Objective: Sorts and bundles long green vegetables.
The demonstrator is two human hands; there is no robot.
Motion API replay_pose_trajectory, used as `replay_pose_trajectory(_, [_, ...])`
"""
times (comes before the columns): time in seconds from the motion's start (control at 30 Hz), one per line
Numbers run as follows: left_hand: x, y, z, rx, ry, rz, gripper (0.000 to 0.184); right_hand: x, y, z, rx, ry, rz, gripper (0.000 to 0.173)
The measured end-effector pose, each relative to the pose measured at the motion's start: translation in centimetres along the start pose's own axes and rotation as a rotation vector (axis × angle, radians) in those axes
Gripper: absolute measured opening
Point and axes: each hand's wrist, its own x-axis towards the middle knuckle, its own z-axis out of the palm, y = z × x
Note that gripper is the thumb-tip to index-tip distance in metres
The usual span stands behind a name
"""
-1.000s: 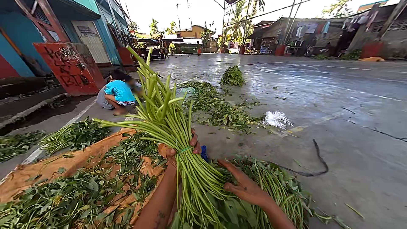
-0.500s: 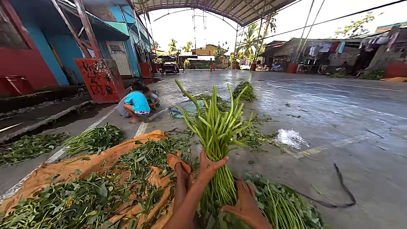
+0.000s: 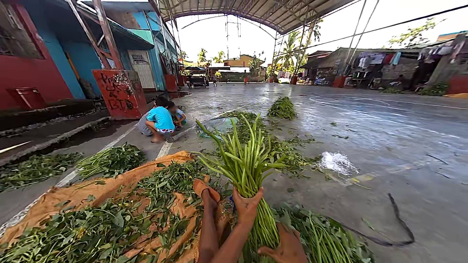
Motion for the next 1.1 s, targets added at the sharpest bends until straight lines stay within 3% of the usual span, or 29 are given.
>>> replay_pose_trajectory(0.13, [-0.5,0.1,0.1,-0.064,0.091,-0.031,0.097,-0.4,-0.6,-0.4,0.052,-0.060,0.063,0.104])
replay_pose_trajectory(0.27, [-1.0,0.1,0.3,-0.167,0.125,-0.049,0.093,-0.1,0.1,-0.1,0.301,-0.145,0.057,0.095])
replay_pose_trajectory(0.37, [-2.1,0.6,0.0,-0.254,0.060,-0.172,0.083,-0.2,1.3,0.8,0.610,-0.198,0.034,0.078])
replay_pose_trajectory(0.47, [-2.5,0.2,-0.9,-0.384,-0.083,-0.309,0.068,-1.1,1.5,1.3,0.837,-0.237,0.037,0.080])
replay_pose_trajectory(0.57, [-2.5,-0.5,-1.9,-0.572,-0.231,-0.379,0.073,-0.7,2.8,0.5,0.615,-0.212,-0.016,0.083])
replay_pose_trajectory(0.7, [-1.8,-2.3,-3.5,-0.723,-0.483,-0.277,0.080,0.5,4.6,-0.4,0.134,0.046,-0.143,0.094])
replay_pose_trajectory(0.8, [-1.7,-2.6,-3.2,-0.872,-0.592,-0.202,0.065,0.2,4.2,-0.1,0.178,0.159,-0.178,0.099])
replay_pose_trajectory(0.93, [-1.7,-1.8,-2.4,-0.913,-0.571,-0.224,0.060,-1.1,3.4,-0.9,0.599,-0.212,-0.072,0.095])
replay_pose_trajectory(1.0, [-1.6,-1.8,-2.8,-0.918,-0.558,-0.258,0.058,-1.5,4.8,-1.0,0.790,-0.373,-0.116,0.112])
replay_pose_trajectory(1.07, [-1.1,-1.9,-3.4,-0.952,-0.553,-0.264,0.058,-1.5,6.8,-0.2,0.936,-0.379,-0.219,0.119])
replay_pose_trajectory(1.1, [-1.1,-1.9,-3.7,-0.950,-0.518,-0.261,0.059,-1.6,7.2,0.0,0.919,-0.321,-0.244,0.114])
